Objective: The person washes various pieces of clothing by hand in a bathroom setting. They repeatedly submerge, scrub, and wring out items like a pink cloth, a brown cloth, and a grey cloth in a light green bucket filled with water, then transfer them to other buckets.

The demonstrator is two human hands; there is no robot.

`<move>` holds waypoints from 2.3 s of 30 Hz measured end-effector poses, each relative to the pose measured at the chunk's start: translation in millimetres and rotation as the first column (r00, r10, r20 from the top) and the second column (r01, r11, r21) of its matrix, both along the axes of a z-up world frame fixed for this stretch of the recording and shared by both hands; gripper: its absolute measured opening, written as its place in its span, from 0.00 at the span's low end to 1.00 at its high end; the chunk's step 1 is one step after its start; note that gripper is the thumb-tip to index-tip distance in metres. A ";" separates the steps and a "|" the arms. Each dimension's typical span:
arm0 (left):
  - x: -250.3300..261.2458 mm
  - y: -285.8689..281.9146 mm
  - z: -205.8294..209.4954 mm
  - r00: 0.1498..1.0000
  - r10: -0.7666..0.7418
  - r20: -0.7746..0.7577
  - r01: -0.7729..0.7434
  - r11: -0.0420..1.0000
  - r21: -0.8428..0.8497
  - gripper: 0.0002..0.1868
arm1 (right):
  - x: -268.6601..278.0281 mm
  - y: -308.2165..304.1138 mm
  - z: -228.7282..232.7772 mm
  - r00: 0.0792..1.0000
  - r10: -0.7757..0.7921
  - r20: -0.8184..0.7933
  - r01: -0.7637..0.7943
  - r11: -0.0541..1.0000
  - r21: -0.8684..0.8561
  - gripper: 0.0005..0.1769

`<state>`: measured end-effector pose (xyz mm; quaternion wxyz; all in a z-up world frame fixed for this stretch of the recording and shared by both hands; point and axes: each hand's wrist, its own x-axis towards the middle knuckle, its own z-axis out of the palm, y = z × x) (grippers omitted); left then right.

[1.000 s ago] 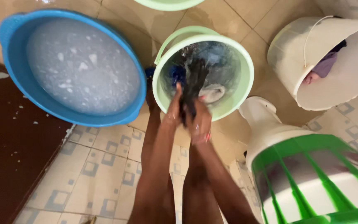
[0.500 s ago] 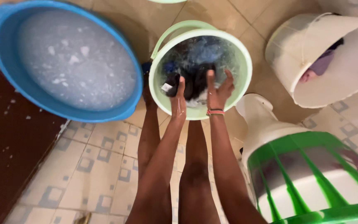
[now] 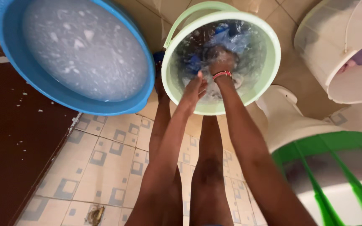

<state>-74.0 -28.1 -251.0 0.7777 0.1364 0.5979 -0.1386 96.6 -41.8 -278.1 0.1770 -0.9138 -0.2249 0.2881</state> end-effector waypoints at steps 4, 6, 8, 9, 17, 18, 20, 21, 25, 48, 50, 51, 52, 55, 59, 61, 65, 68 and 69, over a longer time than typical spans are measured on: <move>16.2 18.3 -19.6 0.924 0.324 0.202 -0.259 0.921 -0.292 0.43 | -36.9 1.1 165.5 0.985 -0.017 -0.171 0.072 0.944 0.321 0.12; 26.0 25.7 -31.3 0.853 0.418 0.312 -0.248 0.852 -0.462 0.37 | -71.3 1.4 243.6 0.959 -0.019 -0.282 0.082 0.973 0.214 0.21; 38.8 30.9 -38.7 0.785 0.462 0.413 -0.123 0.769 -0.627 0.26 | -100.6 -0.7 273.8 0.985 0.024 -0.171 0.029 0.952 0.306 0.12; 41.8 26.2 -32.1 0.830 0.422 0.364 -0.174 0.817 -0.550 0.24 | -101.9 -4.9 258.4 0.996 -0.065 -0.063 0.081 0.955 0.287 0.08; 43.5 -9.5 49.9 0.976 0.129 0.177 -0.185 0.919 0.348 0.20 | -5.5 -37.4 100.7 0.936 -0.333 0.112 0.323 0.941 0.100 0.21; 46.0 -4.4 44.4 1.000 -0.021 0.012 0.010 0.812 0.583 0.23 | -7.1 -35.1 103.2 0.942 -0.305 0.143 0.270 0.937 0.220 0.23; 55.0 8.9 21.9 0.965 -0.071 -0.251 0.242 0.606 0.758 0.34 | -11.2 -39.2 110.8 0.943 -0.271 0.194 0.238 0.955 0.177 0.25; 58.2 12.3 8.1 0.951 -0.043 -0.307 0.272 0.589 0.761 0.40 | -17.4 -44.1 109.7 0.939 -0.262 0.223 0.232 0.961 0.151 0.26; 50.9 22.0 -54.7 0.793 -0.194 -0.578 0.588 -0.010 0.809 0.46 | -63.7 -71.4 43.0 0.942 0.288 0.175 -0.302 0.952 0.058 0.29; -28.3 34.0 105.8 0.944 0.277 -0.180 -0.326 0.869 -0.372 0.54 | -117.0 -84.1 246.9 -0.542 -0.182 -0.820 0.705 0.432 -0.562 0.25; -5.7 54.8 81.7 0.840 0.494 0.227 -0.302 0.771 -0.561 0.59 | -127.8 -102.4 278.5 -0.514 -0.136 -0.847 0.707 0.491 -0.508 0.27; -1.6 53.2 82.9 0.849 0.428 0.310 -0.272 0.857 -0.439 0.52 | -127.9 -106.0 283.0 -0.506 -0.115 -0.855 0.716 0.496 -0.491 0.27; 3.7 50.2 84.2 0.856 0.350 0.381 -0.242 0.922 -0.303 0.45 | -127.2 -107.2 284.6 -0.498 -0.093 -0.862 0.725 0.501 -0.473 0.27; 22.0 45.1 95.5 0.865 0.056 0.499 -0.148 0.978 0.146 0.32 | -113.2 -102.9 276.9 -0.696 -0.081 -0.713 0.656 0.331 -0.678 0.32; 19.5 30.5 187.9 0.770 -0.537 0.346 0.049 0.590 0.806 0.11 | -88.4 -87.3 231.7 -0.623 0.314 -0.717 0.777 0.143 -0.613 0.37; 16.4 34.3 227.6 0.722 -0.625 0.296 -0.038 0.392 0.919 0.09 | -77.1 -81.5 216.6 -0.500 0.164 -0.851 0.864 0.162 -0.476 0.38; -13.9 65.6 229.8 0.897 0.014 0.442 -0.304 0.746 0.592 0.25 | -65.8 -70.9 229.7 -0.475 0.220 -0.852 0.877 0.199 -0.437 0.33; -8.4 53.1 217.2 0.618 0.502 0.605 -0.542 0.830 -0.134 0.34 | -72.5 -50.3 280.3 -0.620 0.552 -0.558 0.721 0.121 -0.682 0.44; 6.0 47.8 217.1 0.447 0.608 0.656 -0.505 0.777 -0.376 0.38 | -73.8 -38.2 296.2 -0.618 0.658 -0.431 0.676 0.165 -0.718 0.45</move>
